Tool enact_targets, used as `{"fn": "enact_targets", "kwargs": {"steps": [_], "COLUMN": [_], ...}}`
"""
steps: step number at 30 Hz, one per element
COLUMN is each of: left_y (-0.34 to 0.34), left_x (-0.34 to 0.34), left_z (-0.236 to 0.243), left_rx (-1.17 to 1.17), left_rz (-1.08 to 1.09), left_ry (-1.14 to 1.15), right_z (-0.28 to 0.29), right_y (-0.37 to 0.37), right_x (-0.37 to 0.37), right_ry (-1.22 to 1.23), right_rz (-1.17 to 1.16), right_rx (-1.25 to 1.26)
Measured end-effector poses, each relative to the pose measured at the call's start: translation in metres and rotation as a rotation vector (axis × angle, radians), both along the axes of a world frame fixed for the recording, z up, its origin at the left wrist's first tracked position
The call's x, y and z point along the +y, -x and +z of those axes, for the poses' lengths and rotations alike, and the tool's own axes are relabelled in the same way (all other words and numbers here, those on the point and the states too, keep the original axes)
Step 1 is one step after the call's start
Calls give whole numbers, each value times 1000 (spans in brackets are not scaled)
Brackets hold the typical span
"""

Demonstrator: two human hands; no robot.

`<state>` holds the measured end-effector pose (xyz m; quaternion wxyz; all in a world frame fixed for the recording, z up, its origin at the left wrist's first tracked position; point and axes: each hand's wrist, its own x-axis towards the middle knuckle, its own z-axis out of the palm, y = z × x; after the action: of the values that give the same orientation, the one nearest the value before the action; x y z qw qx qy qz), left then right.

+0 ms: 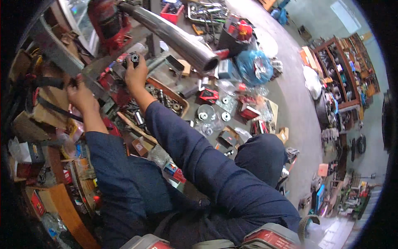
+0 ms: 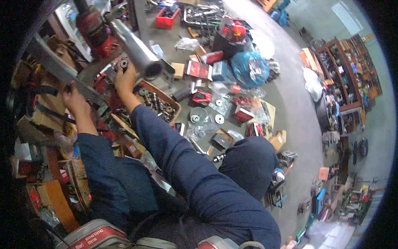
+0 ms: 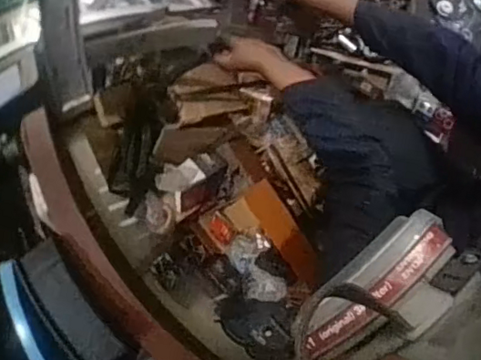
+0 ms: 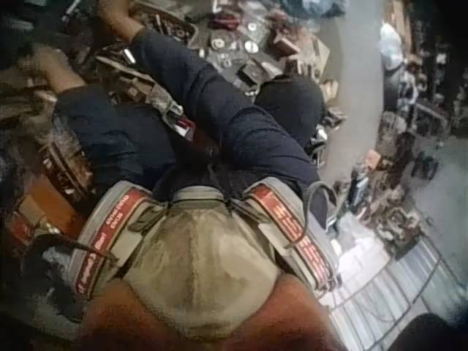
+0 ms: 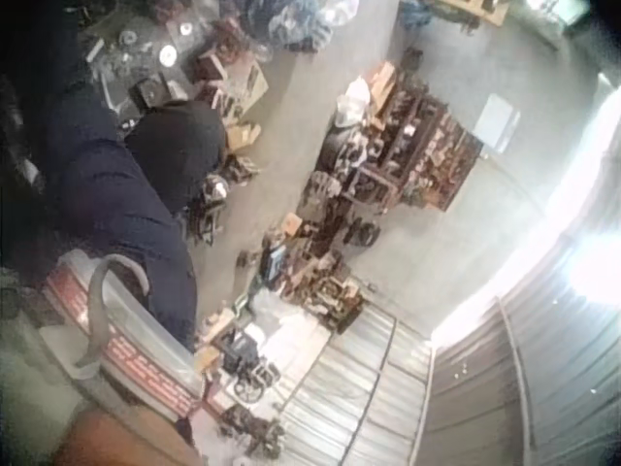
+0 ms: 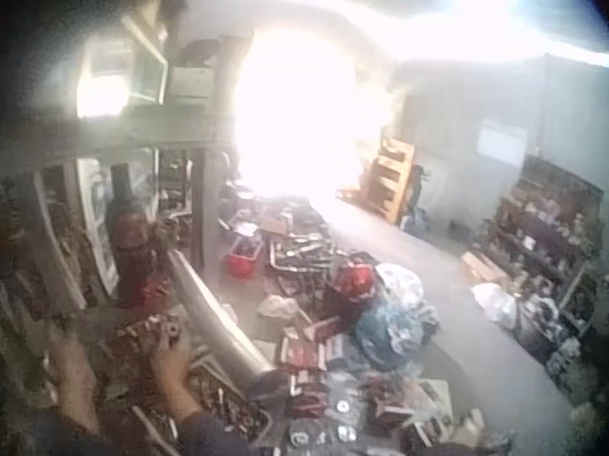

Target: The person handles a camshaft and a metal housing, picking them up from a cluttered floor, placing them into a press machine, and using a metal rod to apply pressure to the assembly before removing it.

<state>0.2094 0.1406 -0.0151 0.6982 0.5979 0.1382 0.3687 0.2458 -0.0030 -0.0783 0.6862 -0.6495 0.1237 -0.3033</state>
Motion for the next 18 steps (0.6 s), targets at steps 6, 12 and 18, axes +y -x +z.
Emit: {"fn": "enact_targets", "kwargs": {"steps": [6,12,18], "left_y": [10,0,18], "left_x": [-7,2,-10], "left_z": [17,2,27], "left_rx": [143,310,338], "left_rz": [74,27,19], "left_ry": [-114,-36,-49], "right_z": [-20,-95,-183], "right_y": [81,160,191], "right_x": [-71,-268,-337], "right_ry": [-117,66,307], "right_rz": [-105,45,46], "right_rx": [15,244,451]}}
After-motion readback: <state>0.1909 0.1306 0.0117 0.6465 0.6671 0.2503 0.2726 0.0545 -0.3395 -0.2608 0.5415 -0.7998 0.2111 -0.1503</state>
